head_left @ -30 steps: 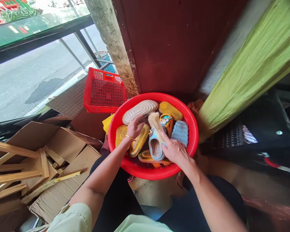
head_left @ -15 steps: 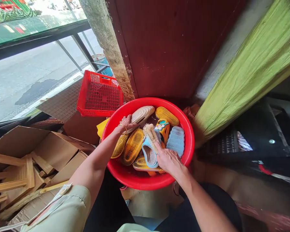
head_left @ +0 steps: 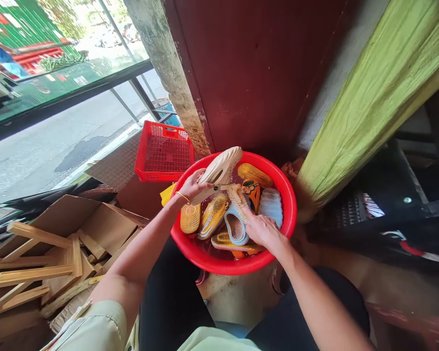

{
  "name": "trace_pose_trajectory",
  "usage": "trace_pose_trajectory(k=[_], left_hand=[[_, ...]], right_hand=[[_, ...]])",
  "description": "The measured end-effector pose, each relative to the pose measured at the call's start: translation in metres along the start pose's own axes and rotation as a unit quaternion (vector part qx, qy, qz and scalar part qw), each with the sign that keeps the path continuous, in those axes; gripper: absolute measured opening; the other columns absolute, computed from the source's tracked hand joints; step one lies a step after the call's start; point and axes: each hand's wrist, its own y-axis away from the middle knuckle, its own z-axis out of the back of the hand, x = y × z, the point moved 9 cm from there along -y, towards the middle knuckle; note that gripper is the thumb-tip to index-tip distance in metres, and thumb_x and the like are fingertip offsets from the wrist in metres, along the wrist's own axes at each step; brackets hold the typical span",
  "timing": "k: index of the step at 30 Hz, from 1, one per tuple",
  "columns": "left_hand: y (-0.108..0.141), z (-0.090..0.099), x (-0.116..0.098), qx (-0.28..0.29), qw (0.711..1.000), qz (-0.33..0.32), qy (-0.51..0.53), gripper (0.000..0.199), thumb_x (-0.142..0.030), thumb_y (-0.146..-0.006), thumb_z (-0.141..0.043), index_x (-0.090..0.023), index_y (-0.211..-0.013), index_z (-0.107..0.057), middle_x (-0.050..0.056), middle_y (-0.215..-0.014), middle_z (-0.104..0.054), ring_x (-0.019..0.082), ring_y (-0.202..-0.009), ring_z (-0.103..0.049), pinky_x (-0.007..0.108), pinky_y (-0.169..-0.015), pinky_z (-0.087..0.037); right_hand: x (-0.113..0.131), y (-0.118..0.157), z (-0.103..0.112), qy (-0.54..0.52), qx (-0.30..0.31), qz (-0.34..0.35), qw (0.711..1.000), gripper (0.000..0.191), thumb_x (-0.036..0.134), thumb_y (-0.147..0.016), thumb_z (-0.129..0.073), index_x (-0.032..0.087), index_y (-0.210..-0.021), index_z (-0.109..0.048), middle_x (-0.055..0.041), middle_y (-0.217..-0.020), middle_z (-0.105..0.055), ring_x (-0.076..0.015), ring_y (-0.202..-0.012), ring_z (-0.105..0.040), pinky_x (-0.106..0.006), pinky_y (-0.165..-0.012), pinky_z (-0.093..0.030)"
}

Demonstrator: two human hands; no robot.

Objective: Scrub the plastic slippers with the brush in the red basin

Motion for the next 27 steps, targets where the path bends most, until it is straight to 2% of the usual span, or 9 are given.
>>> trace_pose_trajectory(k=[4,8,11,13,15,18,20,23,27], left_hand=[[0.034,-0.008,0.013,0.058,0.992,0.077,0.083,0.067,-0.04,-0.066,-0.086,-0.017,-0.125,-0.067,0.006,-0.097,-0.076,0.024,-0.081,-0.071,0.036,-0.075,-0.059],[0.067,-0.014,0.056,0.047,0.955,0.2,0.213,0.054,-0.05,-0.079,-0.074,-0.011,-0.117,-0.071,0.011,-0.089,-0.079,0.026,-0.076,-0.074,0.037,-0.072,-0.062],[0.082,-0.029,0.075,0.071,0.93,0.245,0.264,0.056,-0.054,-0.083,-0.069,-0.009,-0.115,-0.072,0.015,-0.088,-0.079,0.029,-0.079,-0.076,0.04,-0.075,-0.062],[0.084,-0.037,0.073,0.1,0.934,0.228,0.257,0.056,-0.051,-0.082,-0.072,-0.009,-0.12,-0.071,0.014,-0.093,-0.08,0.029,-0.082,-0.076,0.039,-0.079,-0.062],[0.08,-0.04,0.061,0.12,0.948,0.17,0.24,0.063,-0.042,-0.077,-0.078,-0.013,-0.132,-0.067,0.011,-0.105,-0.08,0.027,-0.089,-0.076,0.037,-0.085,-0.06],[0.076,-0.035,0.042,0.13,0.962,0.089,0.222,0.078,-0.033,-0.072,-0.081,-0.021,-0.145,-0.059,0.007,-0.121,-0.077,0.027,-0.1,-0.074,0.037,-0.092,-0.057],[0.079,-0.034,0.042,0.147,0.961,0.094,0.216,0.076,-0.033,-0.072,-0.08,-0.022,-0.145,-0.06,0.006,-0.123,-0.076,0.027,-0.1,-0.073,0.036,-0.09,-0.057],[0.085,-0.033,0.052,0.156,0.953,0.132,0.225,0.068,-0.034,-0.073,-0.078,-0.02,-0.139,-0.065,0.007,-0.119,-0.077,0.025,-0.095,-0.073,0.034,-0.085,-0.057],[0.085,-0.024,0.068,0.128,0.949,0.154,0.245,0.06,-0.033,-0.072,-0.079,-0.015,-0.129,-0.069,0.008,-0.109,-0.079,0.022,-0.086,-0.073,0.03,-0.079,-0.056]], right_hand=[[-0.01,0.002,0.013,-0.053,-0.012,0.009,0.998,0.073,0.025,-0.096,-0.05,0.032,-0.166,-0.03,-0.0115,-0.117,-0.079,-0.0311,-0.107,-0.075,-0.036,-0.085,-0.052],[-0.016,0.002,0.029,-0.104,-0.08,-0.014,0.991,0.066,0.034,-0.101,-0.046,0.027,-0.166,-0.032,-0.0099,-0.118,-0.079,-0.0289,-0.105,-0.075,-0.033,-0.083,-0.053],[-0.003,0.003,0.036,-0.072,-0.138,-0.012,0.988,0.067,0.035,-0.103,-0.044,0.024,-0.167,-0.028,-0.0106,-0.112,-0.079,-0.0283,-0.1,-0.075,-0.032,-0.081,-0.053],[0.015,0.005,0.037,-0.037,-0.161,0.026,0.986,0.066,0.034,-0.104,-0.043,0.026,-0.168,-0.027,-0.0103,-0.117,-0.077,-0.027,-0.1,-0.074,-0.031,-0.081,-0.053],[0.03,0.007,0.037,0.001,-0.172,0.059,0.983,0.064,0.034,-0.106,-0.04,0.029,-0.168,-0.027,-0.0101,-0.122,-0.074,-0.0255,-0.1,-0.072,-0.03,-0.079,-0.053],[0.028,0.001,0.04,0.054,-0.165,0.056,0.983,0.06,0.035,-0.108,-0.037,0.037,-0.167,-0.027,-0.009,-0.117,-0.073,-0.0243,-0.092,-0.072,-0.03,-0.074,-0.052],[0.014,-0.007,0.045,0.068,-0.167,0.026,0.983,0.061,0.033,-0.108,-0.037,0.039,-0.167,-0.026,-0.0088,-0.115,-0.073,-0.0245,-0.09,-0.071,-0.031,-0.074,-0.052],[-0.003,-0.018,0.051,0.053,-0.187,-0.016,0.981,0.065,0.029,-0.105,-0.041,0.033,-0.168,-0.025,-0.0109,-0.116,-0.074,-0.026,-0.091,-0.071,-0.034,-0.079,-0.053],[0.01,-0.022,0.041,0.036,-0.192,0.036,0.98,0.062,0.032,-0.105,-0.042,0.031,-0.166,-0.033,-0.0106,-0.112,-0.076,-0.0269,-0.092,-0.072,-0.035,-0.08,-0.055]])
